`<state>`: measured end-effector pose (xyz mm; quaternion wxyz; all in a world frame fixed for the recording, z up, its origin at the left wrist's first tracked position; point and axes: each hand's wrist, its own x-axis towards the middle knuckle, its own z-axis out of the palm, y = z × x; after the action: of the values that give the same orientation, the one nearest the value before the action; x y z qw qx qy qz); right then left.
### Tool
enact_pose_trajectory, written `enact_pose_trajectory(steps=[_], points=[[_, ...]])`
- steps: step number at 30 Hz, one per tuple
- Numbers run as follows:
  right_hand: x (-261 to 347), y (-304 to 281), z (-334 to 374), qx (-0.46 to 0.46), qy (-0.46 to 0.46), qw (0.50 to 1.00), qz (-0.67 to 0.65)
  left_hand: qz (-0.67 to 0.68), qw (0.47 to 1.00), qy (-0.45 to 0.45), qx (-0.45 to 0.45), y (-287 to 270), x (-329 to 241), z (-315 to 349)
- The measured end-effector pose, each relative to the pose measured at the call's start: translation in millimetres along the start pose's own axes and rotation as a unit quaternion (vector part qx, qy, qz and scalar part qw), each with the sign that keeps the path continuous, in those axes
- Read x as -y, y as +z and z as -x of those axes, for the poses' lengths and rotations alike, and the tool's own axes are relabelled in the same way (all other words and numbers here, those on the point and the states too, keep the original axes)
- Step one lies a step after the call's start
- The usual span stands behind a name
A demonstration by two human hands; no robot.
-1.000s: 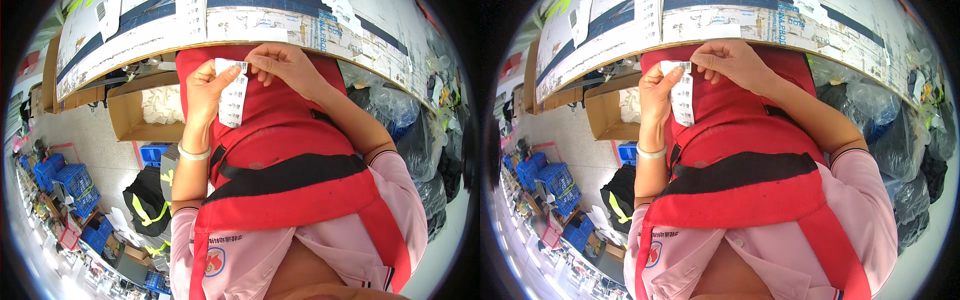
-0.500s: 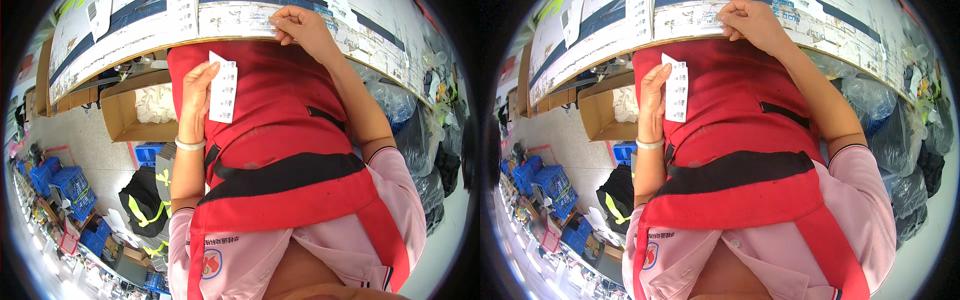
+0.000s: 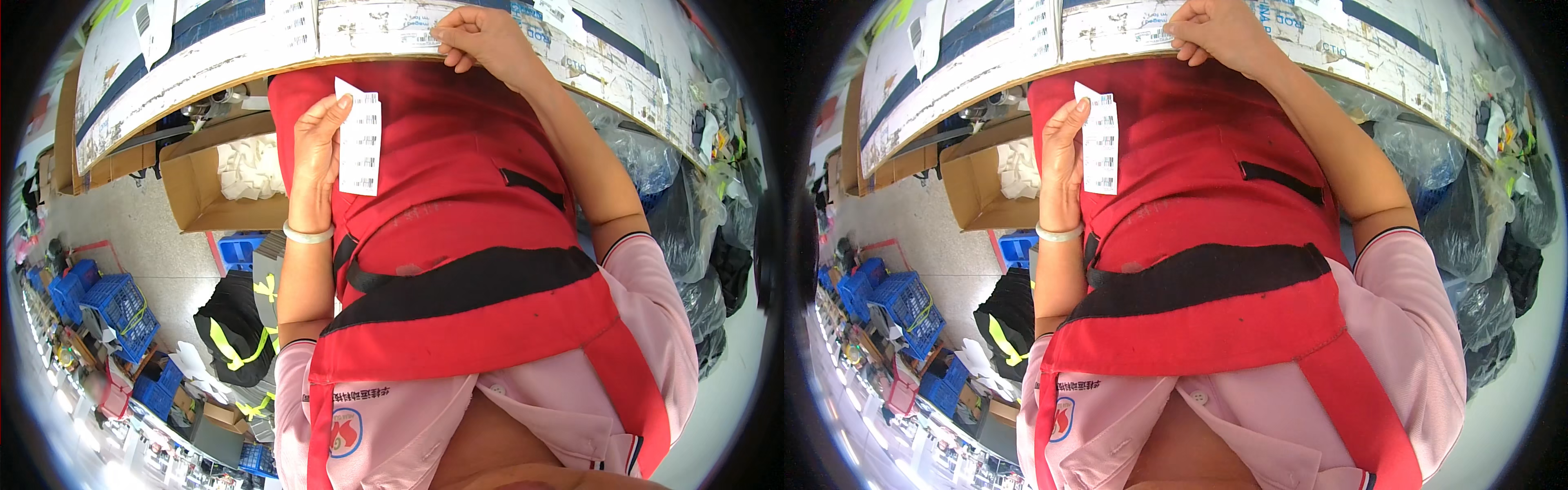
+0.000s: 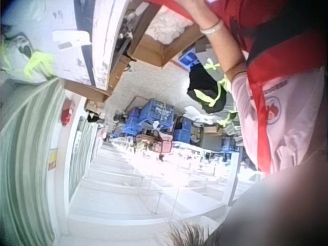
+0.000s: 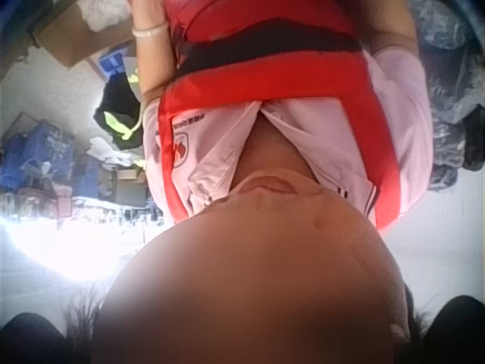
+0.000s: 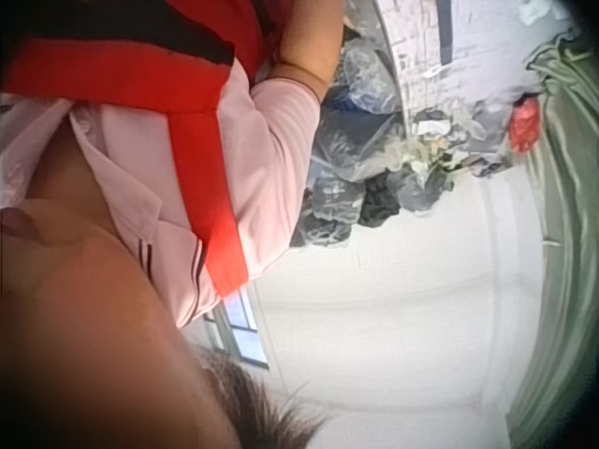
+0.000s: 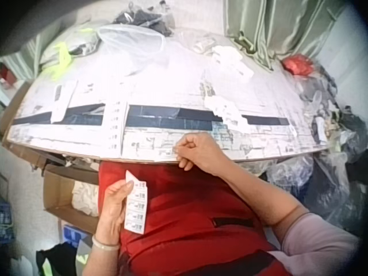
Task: The person is inspecting and checking small adhesive labels at a workstation.
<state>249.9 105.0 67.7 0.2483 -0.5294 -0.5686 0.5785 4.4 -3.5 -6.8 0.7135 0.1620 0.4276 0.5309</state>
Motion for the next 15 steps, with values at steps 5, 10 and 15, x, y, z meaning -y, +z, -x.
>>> enact_pose_trajectory(steps=[5,10,15], points=[[-3.0,-0.1,-2.0,-0.001,0.005,1.000,-0.003,0.002,1.000,-0.001,0.010,0.5,-0.1,0.6],[-6.8,0.2,-3.2,0.007,0.010,1.000,-0.012,-0.005,1.000,0.000,0.002,0.1,1.6,1.1],[-5.6,0.8,-4.8,0.008,0.017,1.000,-0.001,-0.006,1.000,-0.001,-0.001,-0.5,2.4,-0.2]])
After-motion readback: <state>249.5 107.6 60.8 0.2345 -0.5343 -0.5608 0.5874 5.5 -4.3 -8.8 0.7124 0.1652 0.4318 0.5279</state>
